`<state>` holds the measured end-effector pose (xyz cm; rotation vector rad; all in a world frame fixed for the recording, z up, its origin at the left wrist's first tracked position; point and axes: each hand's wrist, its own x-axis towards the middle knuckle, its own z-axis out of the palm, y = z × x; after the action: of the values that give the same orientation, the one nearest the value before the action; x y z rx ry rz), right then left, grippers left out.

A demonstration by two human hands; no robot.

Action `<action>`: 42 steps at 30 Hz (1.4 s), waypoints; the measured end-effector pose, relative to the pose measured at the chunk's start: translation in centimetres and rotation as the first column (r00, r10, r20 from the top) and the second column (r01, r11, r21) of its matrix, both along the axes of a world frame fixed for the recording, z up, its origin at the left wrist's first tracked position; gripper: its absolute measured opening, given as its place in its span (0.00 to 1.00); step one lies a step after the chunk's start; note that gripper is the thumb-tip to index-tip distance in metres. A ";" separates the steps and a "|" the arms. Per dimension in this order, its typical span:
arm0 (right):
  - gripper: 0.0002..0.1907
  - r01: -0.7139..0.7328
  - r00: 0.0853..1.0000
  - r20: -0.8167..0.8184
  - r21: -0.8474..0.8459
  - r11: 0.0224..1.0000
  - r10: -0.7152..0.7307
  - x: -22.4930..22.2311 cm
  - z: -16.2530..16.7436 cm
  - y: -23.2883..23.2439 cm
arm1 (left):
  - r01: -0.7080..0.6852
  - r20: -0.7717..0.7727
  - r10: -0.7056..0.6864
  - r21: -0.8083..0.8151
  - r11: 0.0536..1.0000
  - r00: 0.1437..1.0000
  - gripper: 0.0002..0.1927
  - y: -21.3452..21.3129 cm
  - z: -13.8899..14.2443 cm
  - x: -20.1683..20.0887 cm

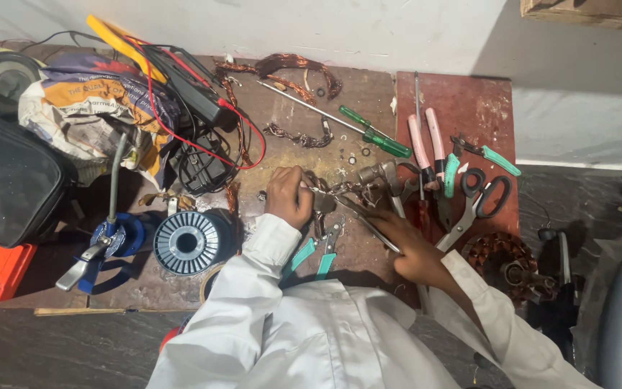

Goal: The person uses pliers and a hammer to remove copper windings from a cylindrical metal component on a workbench. They repeatedly strike the component to loosen the windings and pull them out with pliers, placing the removed pieces on the table.

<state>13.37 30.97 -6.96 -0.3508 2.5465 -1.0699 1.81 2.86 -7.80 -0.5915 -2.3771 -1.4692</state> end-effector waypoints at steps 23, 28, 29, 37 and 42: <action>0.26 0.007 0.986 -0.163 0.229 0.974 0.031 -1.8 2.3 -4.2 | 0.219 0.196 -0.204 -0.056 0.974 0.959 0.19 -3.1 1.2 -0.1; 0.24 0.022 0.993 -0.118 0.118 0.993 -0.008 -0.5 2.7 -3.9 | 0.051 0.274 0.022 -0.257 0.965 0.961 0.46 -1.5 3.5 2.4; 0.27 0.015 0.989 -0.149 0.067 0.998 -0.005 -0.4 2.6 -3.9 | -0.005 0.262 0.065 -0.224 0.975 0.963 0.51 -1.1 3.8 2.8; 0.33 -0.110 0.986 -0.110 0.120 0.987 0.123 -1.5 2.1 -3.8 | 0.068 0.433 0.050 -0.253 0.965 0.900 0.53 -1.7 3.6 2.8; 0.20 -0.152 0.988 0.012 0.275 0.949 0.155 -2.1 2.8 -3.8 | 0.143 0.448 0.001 -0.288 0.947 0.894 0.45 -1.9 3.2 3.0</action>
<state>11.31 27.21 -4.20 -0.4694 2.5816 -0.6474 4.86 0.98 -4.58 -0.4522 -3.0152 -1.3784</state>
